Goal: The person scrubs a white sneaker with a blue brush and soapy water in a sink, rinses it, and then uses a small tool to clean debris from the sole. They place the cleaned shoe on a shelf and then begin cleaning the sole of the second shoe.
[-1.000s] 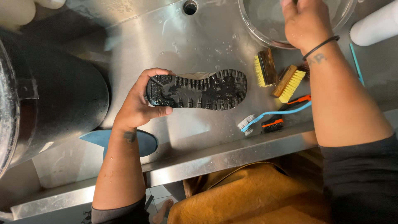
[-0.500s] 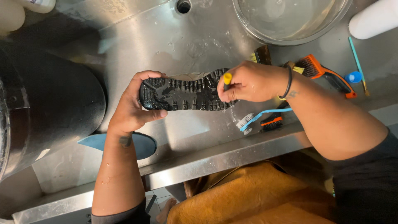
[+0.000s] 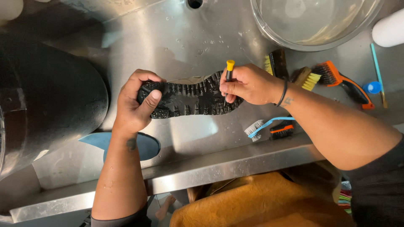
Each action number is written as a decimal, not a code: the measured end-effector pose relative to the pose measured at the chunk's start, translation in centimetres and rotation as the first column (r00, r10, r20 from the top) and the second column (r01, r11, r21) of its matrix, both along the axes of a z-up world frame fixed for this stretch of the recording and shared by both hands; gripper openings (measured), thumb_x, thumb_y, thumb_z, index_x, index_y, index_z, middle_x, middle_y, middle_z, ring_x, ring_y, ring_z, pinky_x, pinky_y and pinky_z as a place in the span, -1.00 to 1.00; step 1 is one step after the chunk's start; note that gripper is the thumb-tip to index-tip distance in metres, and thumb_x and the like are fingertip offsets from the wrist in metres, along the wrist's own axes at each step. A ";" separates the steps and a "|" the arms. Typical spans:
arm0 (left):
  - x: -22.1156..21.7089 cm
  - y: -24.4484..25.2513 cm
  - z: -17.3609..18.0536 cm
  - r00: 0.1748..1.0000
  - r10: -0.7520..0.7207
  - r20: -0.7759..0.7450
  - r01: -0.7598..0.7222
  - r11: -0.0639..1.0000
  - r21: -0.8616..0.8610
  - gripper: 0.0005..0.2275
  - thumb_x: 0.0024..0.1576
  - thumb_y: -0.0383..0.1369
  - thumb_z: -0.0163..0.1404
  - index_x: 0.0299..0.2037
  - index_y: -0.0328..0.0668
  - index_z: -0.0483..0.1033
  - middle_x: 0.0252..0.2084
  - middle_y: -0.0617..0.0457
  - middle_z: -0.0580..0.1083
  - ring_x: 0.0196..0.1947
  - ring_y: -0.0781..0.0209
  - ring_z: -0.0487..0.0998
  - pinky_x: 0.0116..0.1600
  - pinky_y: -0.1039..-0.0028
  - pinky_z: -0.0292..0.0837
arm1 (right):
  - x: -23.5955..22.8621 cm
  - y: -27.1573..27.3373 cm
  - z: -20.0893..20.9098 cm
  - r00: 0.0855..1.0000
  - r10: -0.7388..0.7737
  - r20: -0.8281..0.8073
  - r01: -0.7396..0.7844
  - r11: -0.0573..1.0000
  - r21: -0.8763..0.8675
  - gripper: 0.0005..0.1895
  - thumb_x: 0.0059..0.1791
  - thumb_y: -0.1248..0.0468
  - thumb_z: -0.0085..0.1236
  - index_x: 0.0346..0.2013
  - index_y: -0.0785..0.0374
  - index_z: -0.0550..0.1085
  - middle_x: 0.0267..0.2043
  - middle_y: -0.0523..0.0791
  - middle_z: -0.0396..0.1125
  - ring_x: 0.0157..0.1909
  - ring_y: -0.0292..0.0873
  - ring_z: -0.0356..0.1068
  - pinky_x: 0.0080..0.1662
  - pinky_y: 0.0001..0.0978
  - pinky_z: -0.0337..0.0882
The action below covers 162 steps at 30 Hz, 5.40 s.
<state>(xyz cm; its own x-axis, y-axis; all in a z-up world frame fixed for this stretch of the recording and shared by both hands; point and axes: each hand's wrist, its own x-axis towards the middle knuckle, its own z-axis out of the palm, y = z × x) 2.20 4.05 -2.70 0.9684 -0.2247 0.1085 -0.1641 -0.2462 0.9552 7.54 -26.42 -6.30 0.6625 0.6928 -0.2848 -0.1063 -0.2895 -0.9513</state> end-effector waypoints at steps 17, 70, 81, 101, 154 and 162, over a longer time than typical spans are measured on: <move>0.7 0.6 -0.5 0.992 0.075 0.100 -0.075 0.997 -0.001 -0.86 0.20 -0.42 -0.05 -0.19 -0.40 0.47 -0.29 -0.15 0.40 -0.31 0.08 0.42 -0.06 0.37 0.28 | -0.7 1.0 -0.7 0.997 -0.079 -0.001 0.079 0.993 0.086 -0.85 0.05 0.29 0.00 -0.36 0.23 0.48 -0.55 -0.11 0.47 -0.42 -0.27 0.48 -0.19 -0.47 0.49; 0.5 0.8 -0.9 0.990 0.096 0.105 -0.097 0.995 0.003 -0.89 0.19 -0.48 -0.04 -0.21 -0.44 0.46 -0.29 -0.19 0.42 -0.31 0.06 0.43 -0.08 0.36 0.26 | -0.2 0.9 -0.1 0.998 0.046 0.050 -0.051 0.993 0.106 -0.84 0.04 0.28 0.02 -0.41 0.21 0.48 -0.54 -0.10 0.47 -0.40 -0.22 0.51 -0.18 -0.38 0.48; 0.5 0.9 -1.0 0.989 0.098 0.108 -0.099 0.995 0.002 -0.88 0.19 -0.47 -0.03 -0.21 -0.44 0.46 -0.30 -0.18 0.42 -0.32 0.08 0.41 -0.08 0.37 0.25 | -0.6 1.2 0.0 0.999 0.049 0.014 -0.051 0.988 0.144 -0.84 0.03 0.28 0.05 -0.41 0.26 0.50 -0.53 -0.05 0.47 -0.38 -0.19 0.54 -0.15 -0.35 0.51; 0.5 0.7 -0.7 0.988 0.124 0.094 -0.126 0.992 0.015 -0.88 0.19 -0.49 -0.03 -0.20 -0.46 0.47 -0.33 -0.15 0.38 -0.36 0.13 0.36 -0.10 0.38 0.24 | -0.7 1.2 -0.3 0.993 0.090 0.080 -0.098 0.990 0.102 -0.83 0.02 0.22 0.07 -0.42 0.17 0.53 -0.54 -0.13 0.50 -0.40 -0.22 0.52 -0.17 -0.40 0.48; -1.2 -2.3 1.8 0.951 0.187 0.246 -0.238 0.950 0.200 -0.83 0.25 -0.40 -0.20 -0.14 -0.28 0.44 -0.23 0.01 0.43 -0.21 0.14 0.44 -0.07 0.45 0.30 | -0.5 0.3 6.3 0.956 -0.270 -0.114 0.290 0.927 0.237 -0.72 0.08 0.18 -0.20 -0.16 0.32 0.39 -0.06 0.05 0.42 0.01 -0.06 0.46 0.09 -0.24 0.52; -1.4 -2.0 2.4 0.948 0.155 0.279 -0.213 0.958 0.193 -0.86 0.23 -0.41 -0.14 -0.15 -0.30 0.44 -0.24 -0.01 0.43 -0.24 0.13 0.43 -0.10 0.43 0.31 | 7.4 -8.7 0.3 0.337 -0.828 0.448 0.844 0.477 0.246 -0.77 0.18 0.08 -0.06 -0.30 0.10 0.32 -0.30 -0.28 0.22 -0.28 -0.33 0.10 -0.15 -0.44 0.15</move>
